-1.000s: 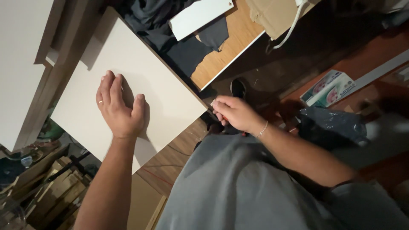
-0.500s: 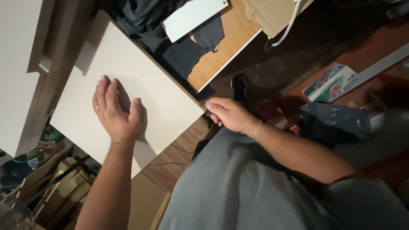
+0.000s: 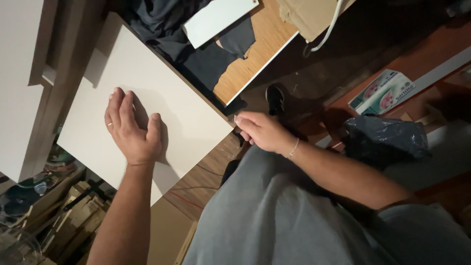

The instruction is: Trim excess edge banding from wooden panels using a utility knife in a workshop environment.

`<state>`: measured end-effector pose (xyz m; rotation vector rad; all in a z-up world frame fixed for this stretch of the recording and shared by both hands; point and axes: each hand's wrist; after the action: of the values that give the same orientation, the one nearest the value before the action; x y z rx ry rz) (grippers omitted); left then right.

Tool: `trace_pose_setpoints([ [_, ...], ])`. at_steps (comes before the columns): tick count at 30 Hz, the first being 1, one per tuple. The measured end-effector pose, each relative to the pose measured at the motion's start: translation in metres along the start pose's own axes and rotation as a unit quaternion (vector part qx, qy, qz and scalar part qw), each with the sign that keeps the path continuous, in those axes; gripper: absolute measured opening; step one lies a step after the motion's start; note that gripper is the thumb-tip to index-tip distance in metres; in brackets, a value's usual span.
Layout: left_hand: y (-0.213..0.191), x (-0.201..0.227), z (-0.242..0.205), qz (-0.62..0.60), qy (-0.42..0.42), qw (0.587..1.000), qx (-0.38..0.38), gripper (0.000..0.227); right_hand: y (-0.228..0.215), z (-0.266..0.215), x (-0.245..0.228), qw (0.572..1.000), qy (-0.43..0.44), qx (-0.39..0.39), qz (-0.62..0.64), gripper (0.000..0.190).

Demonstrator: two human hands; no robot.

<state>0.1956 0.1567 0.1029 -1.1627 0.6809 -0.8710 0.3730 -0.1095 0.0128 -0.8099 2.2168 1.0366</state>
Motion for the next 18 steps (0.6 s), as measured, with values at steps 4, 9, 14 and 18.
trace_pose_setpoints([
  [4,-0.003,0.0,0.002,-0.002,0.004,1.0,-0.01,0.064,-0.001,-0.007,0.0,1.0,0.006,-0.001,-0.016,0.031],
  [9,-0.001,0.001,0.001,-0.006,0.002,1.0,0.002,0.064,0.001,-0.003,-0.002,1.0,-0.007,0.002,-0.015,0.033],
  [14,-0.003,0.001,0.002,-0.006,0.004,1.0,-0.008,0.065,0.004,-0.013,-0.01,1.0,-0.009,0.006,-0.002,0.032],
  [18,-0.003,0.0,0.001,-0.002,0.0,1.0,-0.009,0.066,0.006,-0.016,-0.012,1.0,-0.011,0.013,0.002,0.032],
])
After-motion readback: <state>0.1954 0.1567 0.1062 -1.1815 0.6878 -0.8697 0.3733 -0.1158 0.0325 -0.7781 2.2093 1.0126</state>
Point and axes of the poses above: each hand's wrist, its own z-axis towards the middle knuckle, its own y-axis out of the palm, x = y × z, and after that the axes turned 14 degrees about z, right-handed
